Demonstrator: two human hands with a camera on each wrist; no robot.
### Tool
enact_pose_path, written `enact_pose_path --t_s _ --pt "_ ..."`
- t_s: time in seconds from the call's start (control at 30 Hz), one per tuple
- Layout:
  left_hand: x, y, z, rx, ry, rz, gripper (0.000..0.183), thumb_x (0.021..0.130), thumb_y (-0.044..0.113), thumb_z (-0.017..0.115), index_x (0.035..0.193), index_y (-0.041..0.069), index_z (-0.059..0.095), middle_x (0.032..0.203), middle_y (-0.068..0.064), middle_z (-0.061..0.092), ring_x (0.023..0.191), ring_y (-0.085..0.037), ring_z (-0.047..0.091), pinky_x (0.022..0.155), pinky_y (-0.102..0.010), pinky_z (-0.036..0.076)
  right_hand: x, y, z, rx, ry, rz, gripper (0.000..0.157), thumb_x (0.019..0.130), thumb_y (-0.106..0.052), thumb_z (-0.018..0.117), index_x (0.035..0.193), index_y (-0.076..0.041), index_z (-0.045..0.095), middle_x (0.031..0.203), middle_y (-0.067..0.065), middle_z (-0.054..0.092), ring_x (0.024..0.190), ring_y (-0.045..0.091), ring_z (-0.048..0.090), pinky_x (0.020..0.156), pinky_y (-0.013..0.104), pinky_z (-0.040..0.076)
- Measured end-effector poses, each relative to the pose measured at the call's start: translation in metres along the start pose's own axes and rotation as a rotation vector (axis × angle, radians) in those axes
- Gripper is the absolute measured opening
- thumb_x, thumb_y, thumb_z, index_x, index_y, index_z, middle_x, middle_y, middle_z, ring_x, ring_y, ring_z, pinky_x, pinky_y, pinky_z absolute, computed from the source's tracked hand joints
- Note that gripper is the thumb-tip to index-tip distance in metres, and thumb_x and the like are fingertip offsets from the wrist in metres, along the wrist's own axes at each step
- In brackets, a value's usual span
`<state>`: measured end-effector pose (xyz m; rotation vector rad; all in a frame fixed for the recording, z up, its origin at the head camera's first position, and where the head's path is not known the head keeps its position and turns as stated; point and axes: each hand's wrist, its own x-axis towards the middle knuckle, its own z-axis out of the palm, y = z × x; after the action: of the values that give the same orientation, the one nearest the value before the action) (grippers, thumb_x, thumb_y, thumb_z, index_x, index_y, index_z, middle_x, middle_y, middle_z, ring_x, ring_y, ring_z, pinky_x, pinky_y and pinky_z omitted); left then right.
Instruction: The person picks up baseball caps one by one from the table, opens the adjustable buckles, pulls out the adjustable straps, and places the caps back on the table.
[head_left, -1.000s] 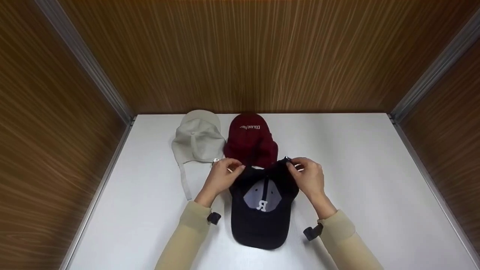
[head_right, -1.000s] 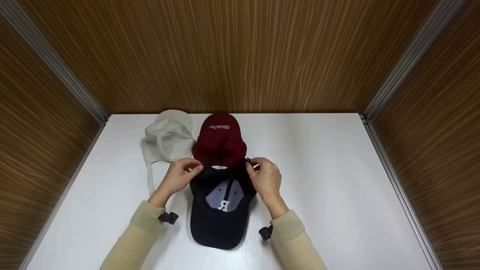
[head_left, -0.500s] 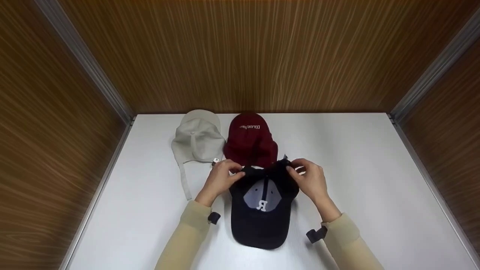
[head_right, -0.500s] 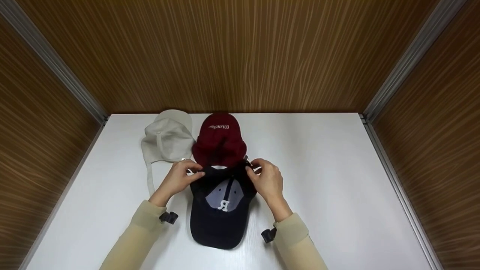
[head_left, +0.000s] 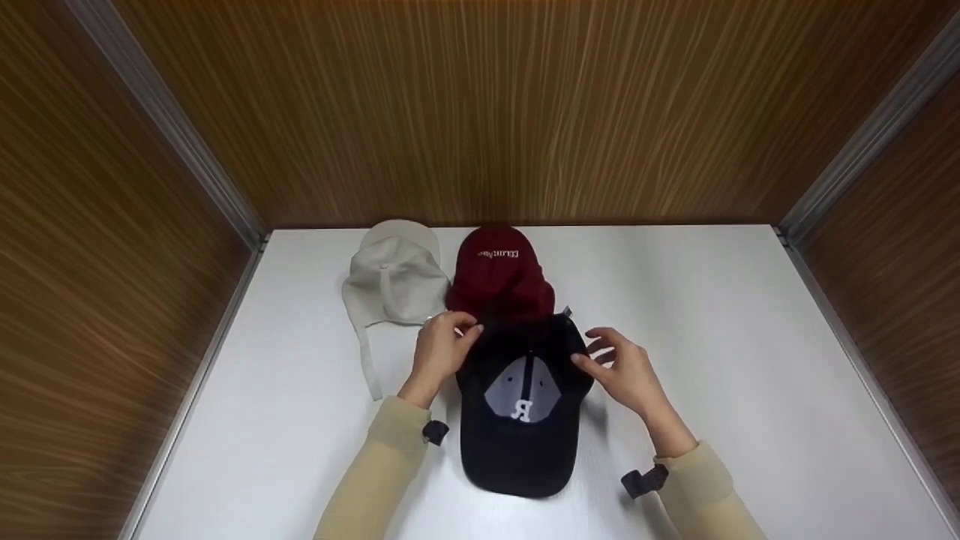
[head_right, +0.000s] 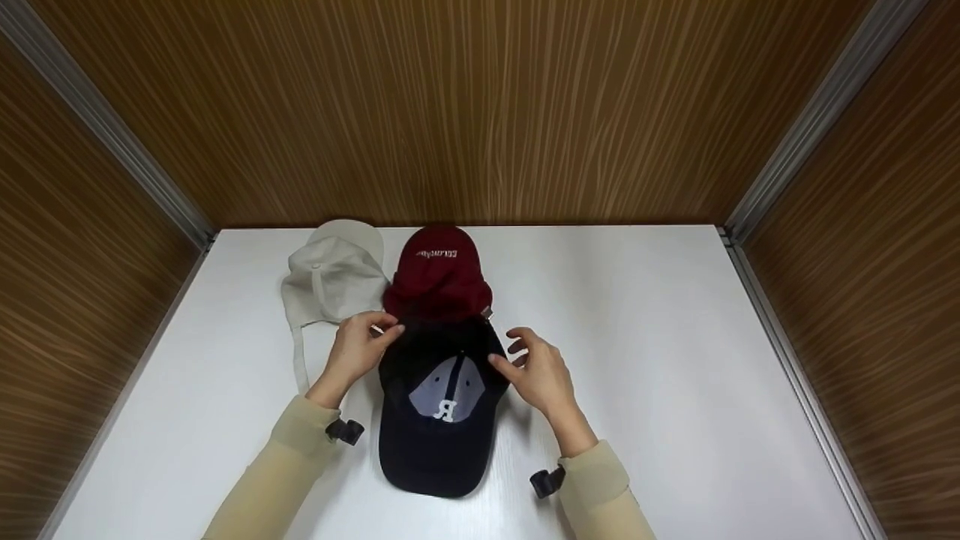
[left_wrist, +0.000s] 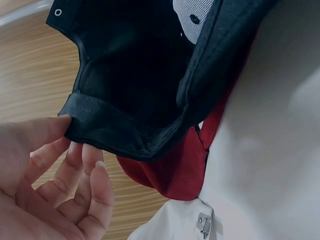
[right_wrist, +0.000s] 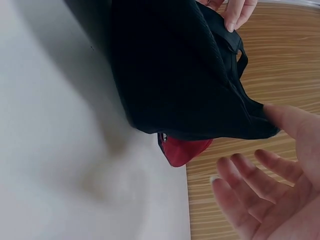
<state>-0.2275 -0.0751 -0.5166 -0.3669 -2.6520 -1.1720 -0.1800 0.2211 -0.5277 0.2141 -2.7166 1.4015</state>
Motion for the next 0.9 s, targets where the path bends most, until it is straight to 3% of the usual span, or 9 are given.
enact_pose_path --t_s 0.3,0.5,0.67,0.9 --pt "0.002 0.004 0.003 0.001 0.015 -0.015 0.008 0.088 0.016 0.072 0.087 0.008 0.075 0.078 0.001 0.069 0.070 -0.016 0.065 0.069 -0.035 0.052 -0.012 0.004 -0.001 0.020 -0.099 0.084 0.047 0.085 -0.031 0.078 0.119 -0.004 0.061 0.099 0.010 0.068 0.084 0.025 0.069 0.069 0.039 0.055" --pt "0.002 0.004 0.003 -0.010 0.027 -0.014 0.008 0.087 0.016 0.073 0.086 0.008 0.074 0.076 0.001 0.069 0.068 -0.016 0.065 0.068 -0.035 0.052 -0.019 0.002 -0.001 0.111 -0.168 0.185 0.039 0.086 -0.029 0.077 0.105 0.000 0.060 0.090 0.011 0.065 0.072 0.030 0.069 0.054 0.033 0.056" --pt "0.001 0.005 0.003 -0.020 0.037 -0.012 0.007 0.086 0.015 0.073 0.085 0.008 0.074 0.075 0.002 0.068 0.068 -0.016 0.065 0.068 -0.035 0.052 -0.025 0.003 -0.001 0.179 -0.238 0.229 0.035 0.088 -0.028 0.075 0.094 0.000 0.056 0.088 0.013 0.064 0.071 0.033 0.070 0.054 0.037 0.057" --pt "0.001 0.004 0.004 -0.029 0.033 -0.021 0.007 0.086 0.014 0.073 0.085 0.007 0.074 0.075 0.001 0.068 0.066 -0.015 0.066 0.066 -0.034 0.053 -0.028 0.005 0.002 0.188 -0.292 0.234 0.029 0.090 -0.023 0.073 0.078 -0.001 0.058 0.080 0.011 0.067 0.069 0.030 0.070 0.057 0.042 0.057"
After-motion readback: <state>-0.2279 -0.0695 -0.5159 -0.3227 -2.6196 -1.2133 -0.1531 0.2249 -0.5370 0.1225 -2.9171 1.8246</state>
